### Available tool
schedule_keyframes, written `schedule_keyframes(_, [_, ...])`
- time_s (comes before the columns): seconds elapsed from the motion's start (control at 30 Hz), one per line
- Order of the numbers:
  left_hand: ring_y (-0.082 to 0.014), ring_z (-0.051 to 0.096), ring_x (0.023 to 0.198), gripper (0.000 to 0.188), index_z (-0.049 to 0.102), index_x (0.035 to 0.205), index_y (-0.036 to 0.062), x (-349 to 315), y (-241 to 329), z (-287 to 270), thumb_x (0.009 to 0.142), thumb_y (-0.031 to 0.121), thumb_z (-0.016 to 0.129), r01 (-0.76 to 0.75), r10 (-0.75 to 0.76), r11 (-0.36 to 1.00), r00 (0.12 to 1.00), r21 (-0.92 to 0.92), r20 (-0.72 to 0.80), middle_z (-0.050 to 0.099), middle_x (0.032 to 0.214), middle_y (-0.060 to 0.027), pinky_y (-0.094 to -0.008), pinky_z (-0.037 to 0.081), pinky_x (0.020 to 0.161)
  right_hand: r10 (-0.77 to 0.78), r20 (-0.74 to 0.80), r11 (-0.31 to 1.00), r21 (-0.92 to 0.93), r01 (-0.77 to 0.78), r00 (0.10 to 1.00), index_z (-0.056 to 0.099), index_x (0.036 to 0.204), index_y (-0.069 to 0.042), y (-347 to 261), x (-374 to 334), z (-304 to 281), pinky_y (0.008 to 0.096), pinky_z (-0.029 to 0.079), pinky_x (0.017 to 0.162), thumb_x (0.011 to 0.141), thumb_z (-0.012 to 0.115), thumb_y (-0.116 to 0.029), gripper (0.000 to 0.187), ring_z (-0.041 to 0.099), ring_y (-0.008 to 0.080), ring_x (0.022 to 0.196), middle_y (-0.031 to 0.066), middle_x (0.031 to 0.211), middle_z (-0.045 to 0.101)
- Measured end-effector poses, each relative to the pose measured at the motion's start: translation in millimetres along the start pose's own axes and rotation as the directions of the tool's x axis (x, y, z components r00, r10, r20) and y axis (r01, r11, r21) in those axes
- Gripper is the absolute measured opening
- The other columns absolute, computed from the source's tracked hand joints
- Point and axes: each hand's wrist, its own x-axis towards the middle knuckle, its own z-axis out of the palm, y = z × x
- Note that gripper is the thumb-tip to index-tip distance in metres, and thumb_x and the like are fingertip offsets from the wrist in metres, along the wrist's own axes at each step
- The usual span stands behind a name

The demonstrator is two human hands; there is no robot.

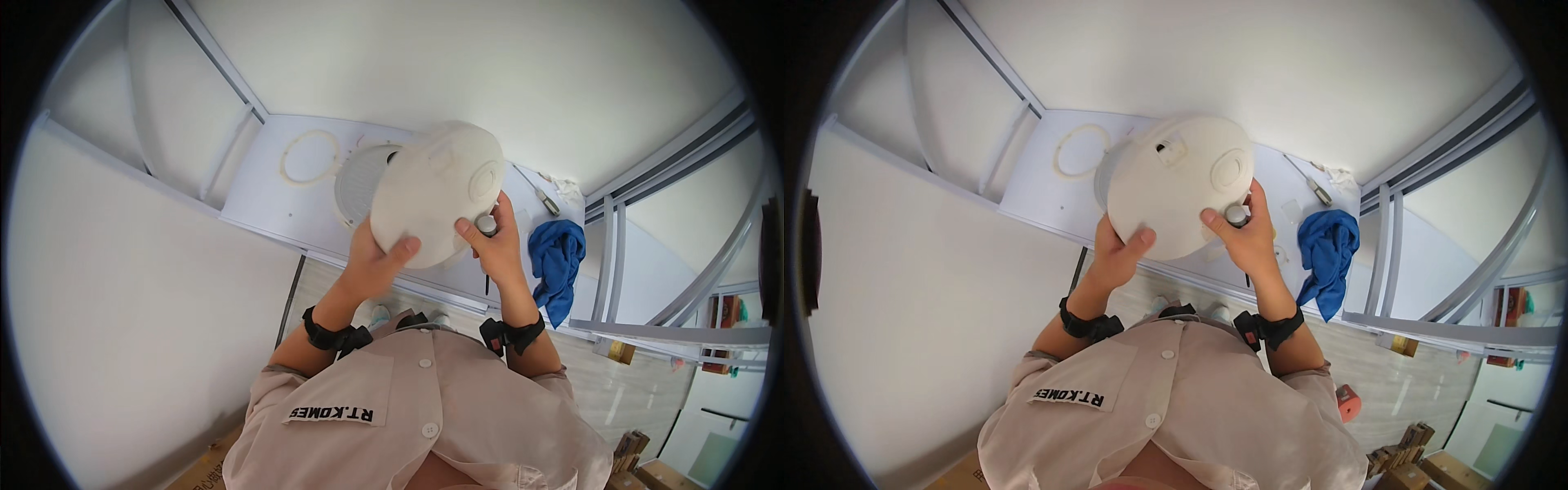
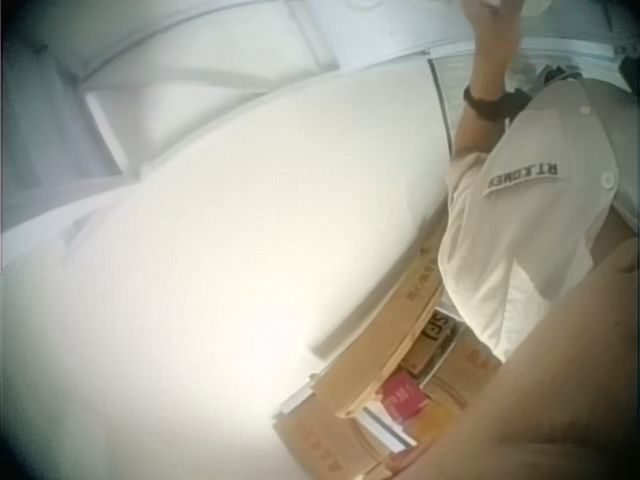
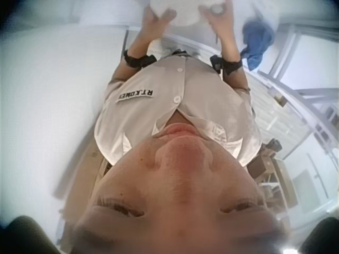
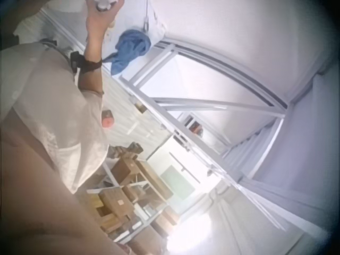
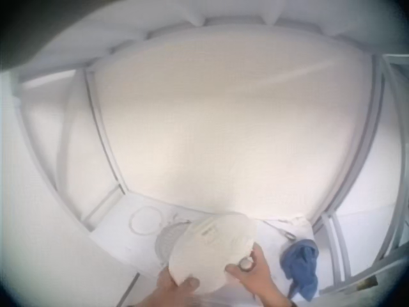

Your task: The person uses a screwdriver to fasten screws into a white plastic bucket and its lid. They repeatedly pick up screws, align the lid, and tighten fasteners while working at a white table in a warehouse-like room.

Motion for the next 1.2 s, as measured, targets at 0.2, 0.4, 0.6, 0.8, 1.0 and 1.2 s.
schedule_keyframes(0.2, [-0.0245,0.059,0.131,0.08,0.031,0.159,-0.0077,9.1,-9.6,-13.3,0.099,0.016,0.078,-0.074,0.121,0.982,0.955,0.175,-0.272,0.059,0.144,-0.0174,-0.0405,0.049,0.112,-0.03,-0.011,0.998,-0.05,0.03,0.999,0.058,0.156,-0.007,-13.3,7.9,0.4,0.0218,0.044,0.052,0.093,0.087,-0.02,0.07,0.058,0.0053,0.069,0.0013,0.104,0.071])
schedule_keyframes(0.4, [-0.0285,0.065,0.128,0.087,0.022,0.164,-0.0094,10.8,-16.5,-25.4,0.099,0.012,0.076,-0.114,0.213,0.945,0.925,0.308,-0.314,0.061,0.144,-0.0223,-0.0414,0.056,0.103,-0.028,-0.062,0.992,-0.124,0.02,0.998,0.058,0.155,-0.007,-2.3,16.5,0.3,0.0224,0.046,0.054,0.094,0.086,-0.019,0.069,0.061,0.0069,0.071,0.0021,0.104,0.069])
schedule_keyframes(0.6, [-0.0265,0.076,0.103,0.079,0.032,0.159,-0.0077,11.8,-6.5,-33.8,0.1,0.019,0.076,0.119,0.043,0.891,0.939,0.438,-0.342,0.073,0.125,-0.023,-0.0358,0.06,0.085,-0.008,-0.147,0.999,-0.049,0.001,0.989,0.064,0.142,-0.001,9.1,25.6,2.7,0.0257,0.054,0.078,0.093,0.087,-0.015,0.055,0.064,0.0108,0.089,0.0035,0.102,0.068])
schedule_keyframes(0.8, [-0.0223,0.071,0.068,0.065,0.045,0.144,-0.0051,8.7,-17.7,-46.0,0.102,0.032,0.076,0.261,-0.007,0.794,0.906,0.549,-0.422,0.078,0.087,-0.0173,-0.0341,0.054,0.066,-0.047,-0.071,0.999,-0.022,0.046,0.996,0.07,0.137,-0.001,8.7,28.8,1.8,0.0265,0.055,0.084,0.094,0.085,-0.012,0.047,0.066,0.0115,0.096,0.0058,0.111,0.071])
schedule_keyframes(1.0, [-0.023,0.069,0.064,0.063,0.047,0.141,-0.0046,9.7,-21.9,-48.0,0.101,0.035,0.076,0.274,0.003,0.796,0.89,0.54,-0.457,0.077,0.083,-0.0153,-0.0356,0.054,0.064,-0.052,-0.029,0.998,-0.038,0.051,0.998,0.068,0.143,-0.001,9.7,29.2,1.0,0.0283,0.056,0.089,0.095,0.082,-0.008,0.05,0.068,0.0144,0.102,0.0083,0.118,0.072])
schedule_keyframes(1.2, [-0.0244,0.071,0.066,0.063,0.047,0.143,-0.0036,10.0,-19.8,-46.1,0.1,0.033,0.076,0.291,0.002,0.776,0.886,0.56,-0.463,0.077,0.085,-0.0147,-0.037,0.055,0.065,-0.006,-0.01,0.999,-0.044,0.005,1.0,0.067,0.145,-0.002,14.3,29.7,-2.3,0.029,0.056,0.091,0.095,0.082,-0.008,0.053,0.069,0.0152,0.104,0.0089,0.121,0.071])
